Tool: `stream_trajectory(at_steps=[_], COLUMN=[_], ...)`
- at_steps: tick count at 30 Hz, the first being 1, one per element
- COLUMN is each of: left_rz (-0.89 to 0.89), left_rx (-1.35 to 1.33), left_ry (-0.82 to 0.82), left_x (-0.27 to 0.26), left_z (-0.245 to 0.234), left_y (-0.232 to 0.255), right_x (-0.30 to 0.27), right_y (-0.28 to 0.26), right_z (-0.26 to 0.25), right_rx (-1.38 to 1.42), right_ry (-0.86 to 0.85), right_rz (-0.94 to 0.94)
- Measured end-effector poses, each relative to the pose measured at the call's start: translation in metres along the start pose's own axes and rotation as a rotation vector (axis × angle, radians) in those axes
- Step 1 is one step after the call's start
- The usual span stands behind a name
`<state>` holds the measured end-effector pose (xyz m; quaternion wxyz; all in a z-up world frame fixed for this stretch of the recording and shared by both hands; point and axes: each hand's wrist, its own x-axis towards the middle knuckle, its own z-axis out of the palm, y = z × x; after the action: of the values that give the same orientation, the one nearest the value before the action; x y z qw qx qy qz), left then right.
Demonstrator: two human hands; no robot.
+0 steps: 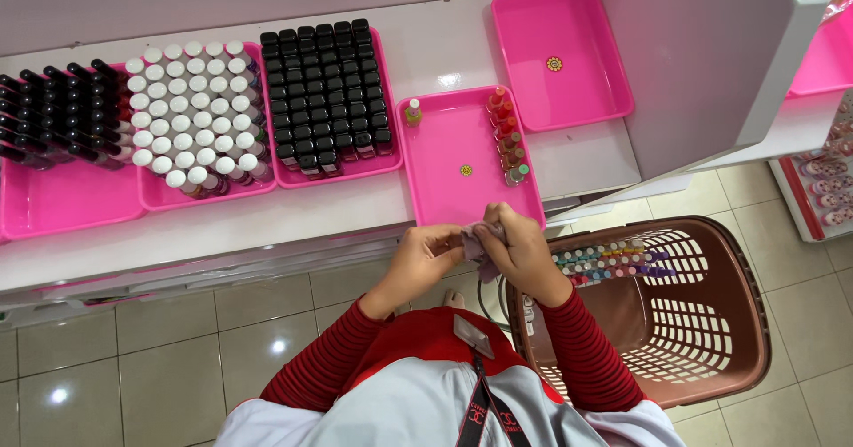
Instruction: The person wipes down small plastic trays with a cloth and then cleans individual bottles of nail polish before placing them onto the trays or into a basket.
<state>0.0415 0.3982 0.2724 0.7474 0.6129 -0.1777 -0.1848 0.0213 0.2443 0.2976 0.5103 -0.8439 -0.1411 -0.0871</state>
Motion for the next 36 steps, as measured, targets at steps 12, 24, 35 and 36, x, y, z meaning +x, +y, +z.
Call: stream_trajectory(at_steps=[12, 24, 35, 36], left_rz=[0.393, -0.134, 0.004, 0.108], left_rx=[0.701, -0.229, 0.056, 0.209], left_ry=[0.236, 0.02, 0.062, 0.131], left_x=[-0.006, -0.003, -0.005, -0.004], left_z=[0.005, 0.002, 0.002, 0.004], left_y=[-0.019, -0.016, -0.016, -0.016], right_x=[-0.014, -0.003, -0.015, -0.016], right_y=[0.038, 0.025, 0.022, 0.023], right_z=[0.032, -0.002, 0.009, 0.013], right_rx=[-0.173, 0.43, 0.213, 0.094], right_ry=[0.159, 0.072, -0.172, -0.089], right_rz=[0.251, 0.012, 0.065, 0.136])
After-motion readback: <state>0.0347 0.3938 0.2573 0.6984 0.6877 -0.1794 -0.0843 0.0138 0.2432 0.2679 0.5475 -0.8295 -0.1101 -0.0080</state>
